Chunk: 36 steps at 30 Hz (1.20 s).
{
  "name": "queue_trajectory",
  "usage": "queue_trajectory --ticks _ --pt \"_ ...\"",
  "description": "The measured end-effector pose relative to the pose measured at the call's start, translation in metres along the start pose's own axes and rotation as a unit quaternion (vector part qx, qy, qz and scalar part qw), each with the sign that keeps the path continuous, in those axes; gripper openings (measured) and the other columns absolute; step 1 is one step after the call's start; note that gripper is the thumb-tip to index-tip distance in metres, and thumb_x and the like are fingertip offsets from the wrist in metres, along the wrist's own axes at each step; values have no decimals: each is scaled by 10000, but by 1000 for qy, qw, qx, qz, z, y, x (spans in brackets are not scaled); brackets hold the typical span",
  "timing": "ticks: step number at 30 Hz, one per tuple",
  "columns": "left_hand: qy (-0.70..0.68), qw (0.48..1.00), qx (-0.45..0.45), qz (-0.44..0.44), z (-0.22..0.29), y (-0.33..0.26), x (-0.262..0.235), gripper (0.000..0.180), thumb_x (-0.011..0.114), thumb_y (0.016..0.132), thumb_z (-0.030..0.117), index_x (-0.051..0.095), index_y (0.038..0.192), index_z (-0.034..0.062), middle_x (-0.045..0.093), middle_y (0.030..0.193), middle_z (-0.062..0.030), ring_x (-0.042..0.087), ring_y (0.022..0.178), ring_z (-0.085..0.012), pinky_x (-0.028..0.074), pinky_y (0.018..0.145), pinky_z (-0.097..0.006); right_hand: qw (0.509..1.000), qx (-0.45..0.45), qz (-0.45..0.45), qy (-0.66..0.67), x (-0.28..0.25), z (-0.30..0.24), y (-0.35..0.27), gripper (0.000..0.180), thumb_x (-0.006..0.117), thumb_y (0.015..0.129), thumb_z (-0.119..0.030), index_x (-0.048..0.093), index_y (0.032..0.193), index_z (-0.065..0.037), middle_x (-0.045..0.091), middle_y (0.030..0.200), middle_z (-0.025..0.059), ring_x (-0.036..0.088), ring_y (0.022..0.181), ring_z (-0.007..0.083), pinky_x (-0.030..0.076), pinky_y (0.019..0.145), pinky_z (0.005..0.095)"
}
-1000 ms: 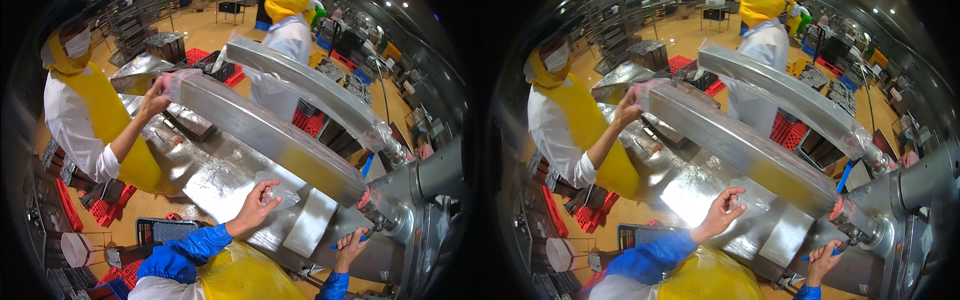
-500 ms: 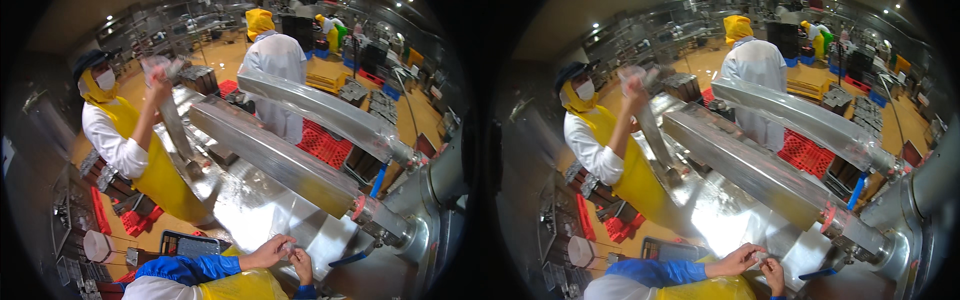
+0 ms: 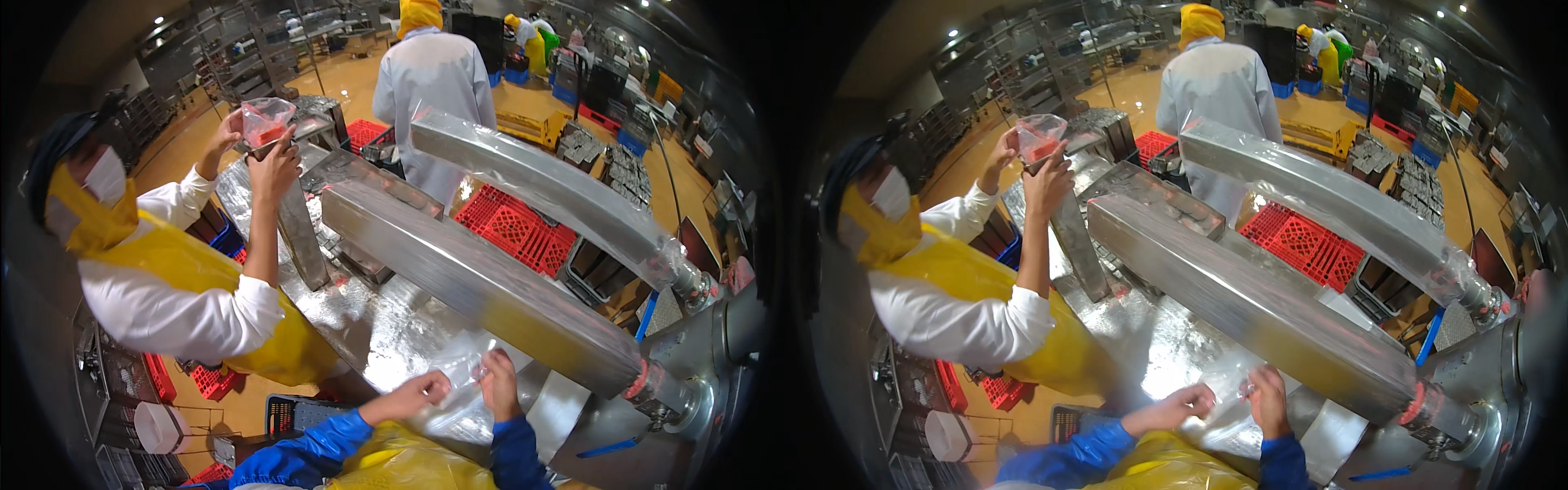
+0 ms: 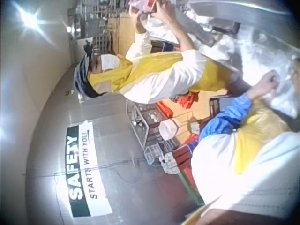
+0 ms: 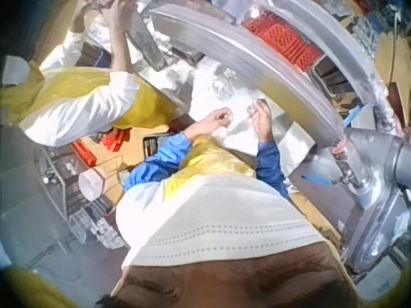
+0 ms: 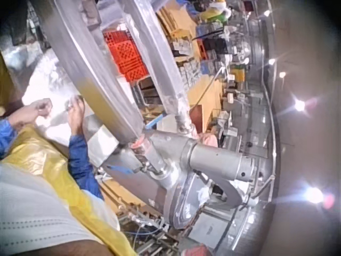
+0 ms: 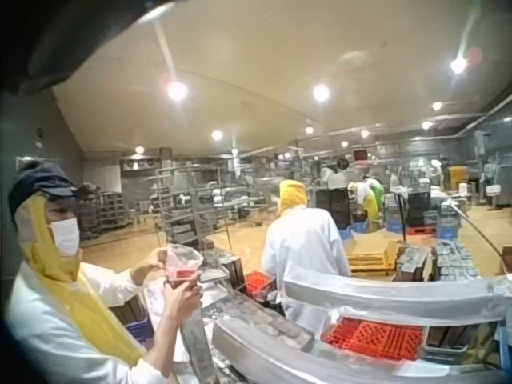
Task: The person handles long metal components wrapped in plastic, aligning and securing them to a machine fixture. They repeatedly open and close a latch mechanism and adjust the position of the parts with assistance from a coworker.
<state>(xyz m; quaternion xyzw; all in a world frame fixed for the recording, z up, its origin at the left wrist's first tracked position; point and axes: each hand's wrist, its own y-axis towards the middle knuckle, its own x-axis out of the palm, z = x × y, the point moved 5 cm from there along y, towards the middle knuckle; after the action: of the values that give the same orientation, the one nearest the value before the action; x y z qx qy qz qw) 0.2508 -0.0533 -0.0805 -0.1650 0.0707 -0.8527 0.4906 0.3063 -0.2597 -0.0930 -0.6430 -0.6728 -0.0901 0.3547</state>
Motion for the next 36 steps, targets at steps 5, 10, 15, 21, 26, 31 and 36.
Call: queue_trajectory --ticks 5,10,15,21,26,31,36 --pt "-419 893 37 161 91 -3 -152 179 532 1091 195 635 1151 62 685 980 -67 705 911 -202 605 925 -422 962 141 -199 -121 116 21 115 111 643 1031 -174 624 945 -106 625 861 33 572 689 153 465 612 296" --pt "-435 853 109 267 135 16 -284 128 608 1062 234 649 1015 123 661 835 -4 662 771 -149 596 923 -417 932 103 -343 59 254 26 227 140 658 1024 -223 624 1002 -89 643 883 44 582 717 149 472 614 307" --pt "-255 872 242 339 227 5 -296 100 670 1028 201 676 1043 103 666 851 21 614 729 -98 524 758 -281 915 87 -372 133 351 11 280 171 654 1031 -248 625 1032 -79 661 908 52 612 754 152 504 642 329" --pt "235 800 323 447 289 -10 -225 128 681 1015 123 657 948 17 645 853 -8 554 751 -89 451 736 -244 907 58 -378 176 342 -32 265 214 650 1039 -278 626 1068 -67 682 937 62 648 798 156 542 675 357" --pt "341 801 311 382 273 0 -107 65 719 961 41 677 942 -7 658 825 -76 606 751 -162 484 707 -317 900 -4 -387 201 251 -68 203 180 660 1037 -242 596 1011 -75 688 1008 70 662 881 159 553 751 305" --pt "343 825 359 270 270 14 6 98 767 924 12 703 995 -7 687 845 -110 652 710 -197 519 659 -302 912 -119 -336 204 144 -112 119 193 680 1026 -274 587 1015 -105 649 1003 38 640 847 136 561 764 328" --pt "355 806 398 256 254 25 91 98 768 922 6 700 990 -13 673 823 -109 644 673 -176 516 625 -297 908 -184 -282 251 46 -124 49 182 660 1032 -266 621 1038 -89 649 938 32 621 786 138 533 728 319"
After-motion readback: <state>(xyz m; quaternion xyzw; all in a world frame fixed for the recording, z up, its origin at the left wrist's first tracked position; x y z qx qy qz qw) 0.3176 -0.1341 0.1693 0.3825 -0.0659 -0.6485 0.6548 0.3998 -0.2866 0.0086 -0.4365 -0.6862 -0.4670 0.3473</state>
